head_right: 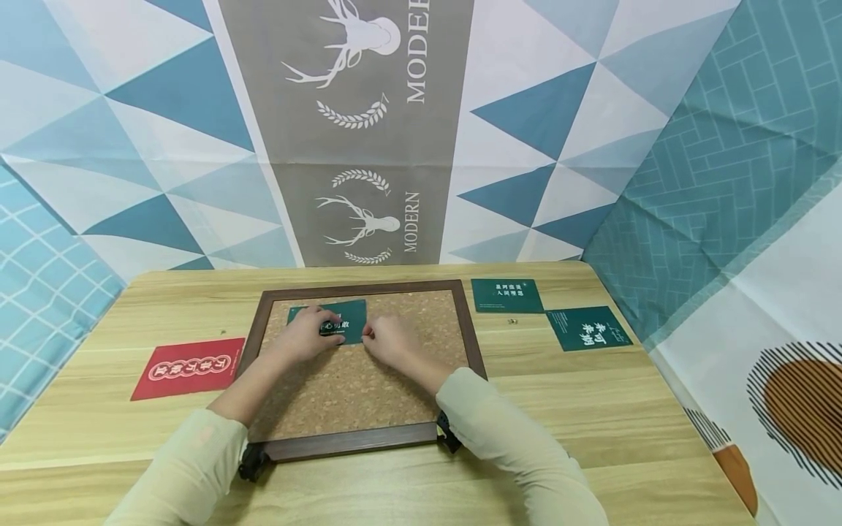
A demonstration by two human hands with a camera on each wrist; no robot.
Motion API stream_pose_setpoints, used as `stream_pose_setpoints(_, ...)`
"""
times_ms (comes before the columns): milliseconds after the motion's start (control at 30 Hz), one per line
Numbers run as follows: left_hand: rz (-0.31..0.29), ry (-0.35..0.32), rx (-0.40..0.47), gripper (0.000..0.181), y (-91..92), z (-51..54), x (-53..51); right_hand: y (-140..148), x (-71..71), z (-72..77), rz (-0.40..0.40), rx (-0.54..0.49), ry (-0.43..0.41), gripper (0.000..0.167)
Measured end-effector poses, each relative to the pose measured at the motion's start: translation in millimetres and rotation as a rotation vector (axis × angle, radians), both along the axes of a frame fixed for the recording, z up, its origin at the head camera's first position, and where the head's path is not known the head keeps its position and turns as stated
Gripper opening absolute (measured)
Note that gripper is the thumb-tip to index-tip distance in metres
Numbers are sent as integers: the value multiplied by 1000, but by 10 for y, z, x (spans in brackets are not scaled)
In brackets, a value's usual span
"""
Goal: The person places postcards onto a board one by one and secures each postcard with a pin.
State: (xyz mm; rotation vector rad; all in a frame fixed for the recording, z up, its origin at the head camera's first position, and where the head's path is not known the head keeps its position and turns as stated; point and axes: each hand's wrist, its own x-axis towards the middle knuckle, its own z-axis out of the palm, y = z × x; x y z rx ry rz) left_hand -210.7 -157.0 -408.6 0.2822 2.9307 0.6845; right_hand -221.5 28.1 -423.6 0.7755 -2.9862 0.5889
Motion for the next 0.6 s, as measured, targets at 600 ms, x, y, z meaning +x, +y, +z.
stream_pose_setpoints(600,-5,1,-15,38,1,-2,-3,-43,20,-6,35,101,107,14)
